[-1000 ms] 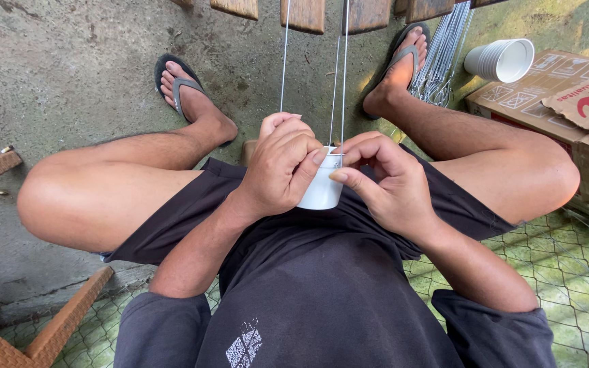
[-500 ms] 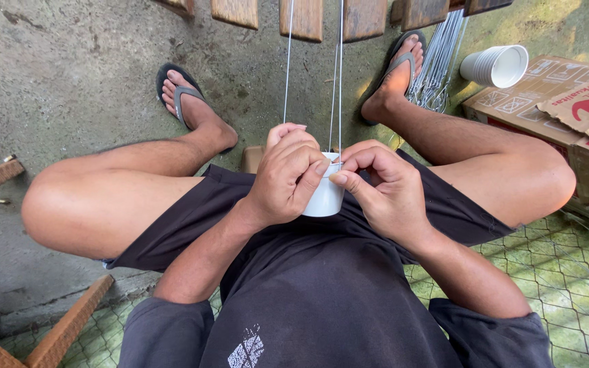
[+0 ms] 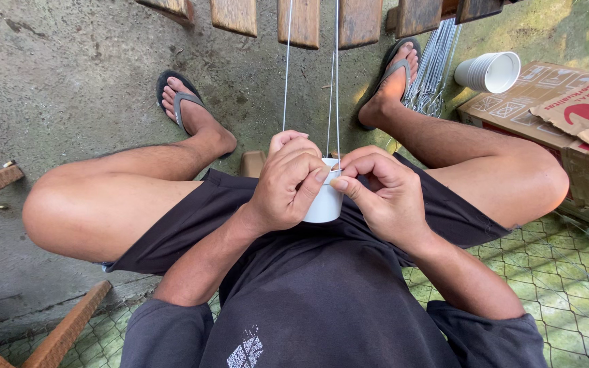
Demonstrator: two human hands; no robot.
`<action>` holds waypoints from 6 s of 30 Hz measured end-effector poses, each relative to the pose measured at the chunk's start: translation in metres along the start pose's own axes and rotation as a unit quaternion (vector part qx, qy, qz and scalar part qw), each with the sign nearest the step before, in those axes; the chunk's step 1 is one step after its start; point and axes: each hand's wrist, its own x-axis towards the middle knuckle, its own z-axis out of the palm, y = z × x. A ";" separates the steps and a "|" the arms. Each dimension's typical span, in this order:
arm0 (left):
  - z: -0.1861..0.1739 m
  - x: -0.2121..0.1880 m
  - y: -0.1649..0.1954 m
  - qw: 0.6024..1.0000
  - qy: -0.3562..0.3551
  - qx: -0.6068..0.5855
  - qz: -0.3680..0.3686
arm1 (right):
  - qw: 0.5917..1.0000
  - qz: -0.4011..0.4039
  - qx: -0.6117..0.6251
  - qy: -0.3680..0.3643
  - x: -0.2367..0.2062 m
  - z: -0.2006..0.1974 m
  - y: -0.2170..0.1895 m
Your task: The person bends metal wires into hooks using pliers and threads them through holes in a white plastic pot. They then secure the wires by bending the ends to create a hanging planter.
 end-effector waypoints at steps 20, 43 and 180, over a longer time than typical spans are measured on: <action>-0.012 0.000 0.012 0.998 -0.041 0.055 -0.013 | 0.990 0.076 0.101 -0.056 -0.001 -0.009 0.005; -0.009 0.000 0.023 0.999 -0.035 0.002 -0.003 | 0.985 0.075 0.158 -0.001 -0.003 -0.013 0.015; 0.028 -0.062 -0.003 0.691 0.094 -0.614 -0.370 | 0.986 -0.024 0.094 -0.139 0.036 -0.033 0.019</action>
